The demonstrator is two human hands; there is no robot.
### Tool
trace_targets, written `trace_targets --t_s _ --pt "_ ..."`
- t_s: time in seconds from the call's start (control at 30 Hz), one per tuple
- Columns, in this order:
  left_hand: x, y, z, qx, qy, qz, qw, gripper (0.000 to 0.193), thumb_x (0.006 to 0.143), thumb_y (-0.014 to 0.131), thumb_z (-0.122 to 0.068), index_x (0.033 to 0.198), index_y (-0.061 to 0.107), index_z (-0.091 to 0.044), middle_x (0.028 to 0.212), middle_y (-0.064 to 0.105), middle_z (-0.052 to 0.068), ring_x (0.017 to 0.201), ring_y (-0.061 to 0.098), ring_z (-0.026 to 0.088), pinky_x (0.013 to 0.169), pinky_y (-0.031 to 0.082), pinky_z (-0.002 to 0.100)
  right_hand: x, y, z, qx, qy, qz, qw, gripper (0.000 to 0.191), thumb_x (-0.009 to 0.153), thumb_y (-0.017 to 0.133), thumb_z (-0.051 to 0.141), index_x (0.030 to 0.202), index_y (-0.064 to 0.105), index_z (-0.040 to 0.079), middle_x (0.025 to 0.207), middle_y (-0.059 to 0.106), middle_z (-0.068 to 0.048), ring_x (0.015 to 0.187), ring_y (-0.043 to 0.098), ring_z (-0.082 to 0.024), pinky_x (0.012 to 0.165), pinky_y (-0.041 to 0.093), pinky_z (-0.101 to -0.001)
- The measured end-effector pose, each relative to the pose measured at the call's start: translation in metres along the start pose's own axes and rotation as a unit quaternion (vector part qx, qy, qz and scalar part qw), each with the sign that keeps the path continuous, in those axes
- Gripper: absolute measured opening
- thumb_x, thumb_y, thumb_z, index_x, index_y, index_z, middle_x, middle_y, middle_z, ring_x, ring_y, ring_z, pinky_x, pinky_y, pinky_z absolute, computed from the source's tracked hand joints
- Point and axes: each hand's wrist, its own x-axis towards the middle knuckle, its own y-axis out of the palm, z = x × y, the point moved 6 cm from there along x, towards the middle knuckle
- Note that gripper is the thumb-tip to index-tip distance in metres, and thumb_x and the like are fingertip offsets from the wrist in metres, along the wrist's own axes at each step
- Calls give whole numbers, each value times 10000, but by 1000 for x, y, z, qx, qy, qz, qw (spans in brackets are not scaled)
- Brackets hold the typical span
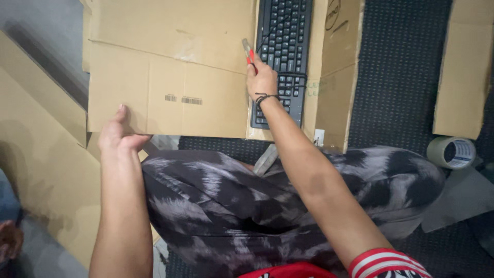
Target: The person tapes a cardboard sheet, places a keyboard on it, and uses a utility knife to cut the cardboard around the keyboard's outline. The person then cuts the cardboard into strips and removes the excess pieces.
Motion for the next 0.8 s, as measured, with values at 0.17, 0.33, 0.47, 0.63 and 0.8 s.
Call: trace_targets --t_s 0.17,0.33,0.47,0.63,0.8 --pt "-11 7 2 40 19 -7 999 417 968 665 -277 1374 610 -201 1418 659 32 1333 613 296 1096 446 654 -4 -2 2 5 -63 -6 998 376 928 634 210 1280 670 82 931 724 -246 892 718 -414 790 573 -493" --pt "-18 9 2 59 32 -17 998 426 971 658 -290 1388 591 -231 1445 648 7 1380 565 287 1110 295 745 1 0 -1 -2 -63 25 998 373 893 646 194 1243 679 69 915 714 -257 897 712 -426 788 575 -494" --pt "-16 8 3 28 30 -55 998 448 953 666 -305 1391 592 -246 1445 649 19 1393 549 324 1101 250 806 -14 -3 -3 1 -59 44 997 347 891 649 189 1211 695 65 889 705 -268 898 710 -432 776 569 -497" --pt "-10 8 0 62 54 -45 996 480 955 630 -340 1420 545 -256 1482 603 13 1409 519 350 1073 161 839 -37 -9 2 22 -71 60 995 308 905 637 184 1179 696 57 879 715 -257 888 727 -419 764 574 -482" --pt "-7 4 0 64 53 -69 994 488 959 630 -383 1421 563 -241 1478 621 27 1396 535 355 1067 192 821 -58 -13 6 11 -59 73 995 322 897 659 177 1192 701 57 858 700 -269 859 706 -438 741 557 -497"
